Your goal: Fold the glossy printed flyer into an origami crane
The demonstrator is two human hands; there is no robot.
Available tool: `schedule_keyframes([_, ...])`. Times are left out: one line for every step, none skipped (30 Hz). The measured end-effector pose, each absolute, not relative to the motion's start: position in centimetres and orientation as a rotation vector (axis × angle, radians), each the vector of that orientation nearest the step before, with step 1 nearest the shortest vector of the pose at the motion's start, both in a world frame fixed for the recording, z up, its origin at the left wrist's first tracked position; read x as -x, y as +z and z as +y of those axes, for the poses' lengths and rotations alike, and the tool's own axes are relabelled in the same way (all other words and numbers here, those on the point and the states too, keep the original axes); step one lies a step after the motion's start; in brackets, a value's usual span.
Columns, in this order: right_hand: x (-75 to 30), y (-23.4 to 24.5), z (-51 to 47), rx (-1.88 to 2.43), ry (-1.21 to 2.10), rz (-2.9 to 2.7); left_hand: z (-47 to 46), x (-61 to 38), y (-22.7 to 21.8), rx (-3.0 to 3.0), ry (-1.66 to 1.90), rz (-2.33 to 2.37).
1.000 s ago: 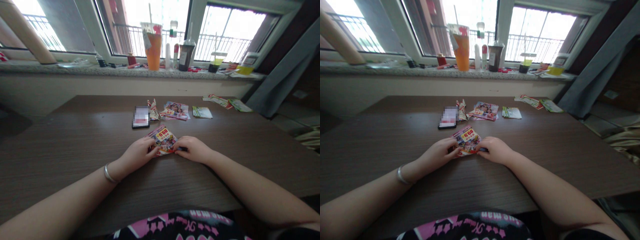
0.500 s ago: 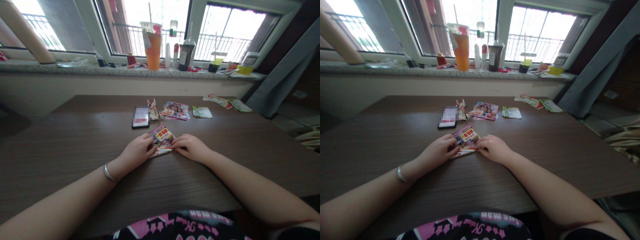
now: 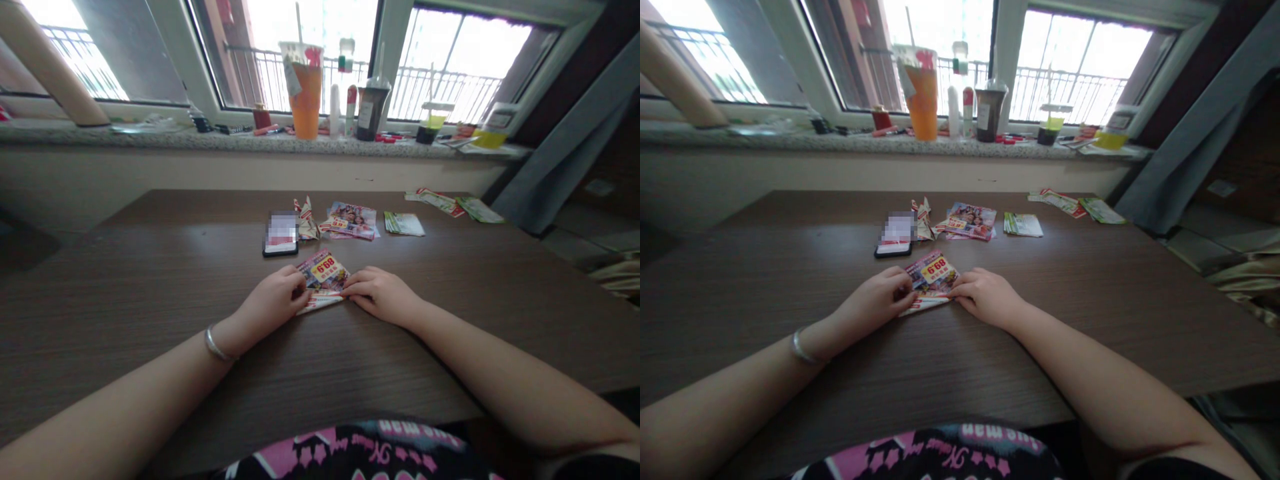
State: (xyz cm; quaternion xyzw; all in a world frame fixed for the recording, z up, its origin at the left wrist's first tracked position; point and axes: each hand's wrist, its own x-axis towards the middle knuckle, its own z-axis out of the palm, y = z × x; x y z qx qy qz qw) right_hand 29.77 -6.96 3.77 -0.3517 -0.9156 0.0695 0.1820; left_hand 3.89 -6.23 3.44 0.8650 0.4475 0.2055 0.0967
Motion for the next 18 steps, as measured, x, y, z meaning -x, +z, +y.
schedule_keyframes([-29.76,3.78,-6.96,0.999,0.189,-2.588,-6.19,-3.88,3.40,-2.561,0.606,1.327])
schedule_keyframes([-29.74,3.78,-6.96,1.004,0.180,-2.592,-6.16,-3.86,3.36,-2.559,0.605,1.330])
schedule_keyframes([-29.72,3.78,-6.96,1.006,0.171,-2.595,-6.12,-3.85,3.32,-2.557,0.603,1.331])
schedule_keyframes([-29.70,3.77,-6.96,1.007,0.161,-2.600,-6.08,-3.84,3.28,-2.555,0.602,1.332])
schedule_keyframes([-29.69,3.74,-6.96,1.007,0.151,-2.604,-6.06,-3.83,3.24,-2.553,0.601,1.334])
schedule_keyframes([-29.67,3.71,-6.96,1.005,0.137,-2.609,-6.04,-3.83,3.21,-2.550,0.600,1.337])
schedule_keyframes([-29.66,3.67,-6.97,1.003,0.121,-2.615,-6.03,-3.82,3.19,-2.545,0.599,1.342])
schedule_keyframes([-29.65,3.63,-6.98,1.001,0.103,-2.621,-6.03,-3.82,3.16,-2.539,0.599,1.350])
schedule_keyframes([-29.64,3.58,-7.00,0.999,0.081,-2.630,-6.03,-3.81,3.14,-2.535,0.597,1.356])
schedule_keyframes([-29.63,3.55,-7.03,0.996,0.060,-2.638,-6.04,-3.80,3.12,-2.530,0.595,1.360])
schedule_keyframes([-29.63,3.53,-7.05,0.994,0.040,-2.645,-6.04,-3.79,3.09,-2.527,0.595,1.361])
schedule_keyframes([-29.62,3.53,-7.08,0.990,0.022,-2.652,-6.04,-3.78,3.06,-2.526,0.598,1.359])
schedule_keyframes([-29.61,3.54,-7.10,0.988,0.006,-2.659,-6.02,-3.76,3.03,-2.525,0.601,1.356])
schedule_keyframes([-29.60,3.56,-7.12,0.985,-0.006,-2.666,-5.99,-3.75,2.99,-2.523,0.607,1.355])
schedule_keyframes([-29.59,3.60,-7.14,0.981,-0.015,-2.673,-5.94,-3.73,2.93,-2.520,0.617,1.351])
schedule_keyframes([-29.58,3.64,-7.15,0.978,-0.020,-2.677,-5.89,-3.71,2.88,-2.517,0.628,1.339])
schedule_keyframes([-29.57,3.68,-7.16,0.976,-0.025,-2.680,-5.82,-3.68,2.82,-2.517,0.632,1.314])
schedule_keyframes([-29.56,3.72,-7.18,0.977,-0.027,-2.681,-5.76,-3.65,2.76,-2.521,0.630,1.284])
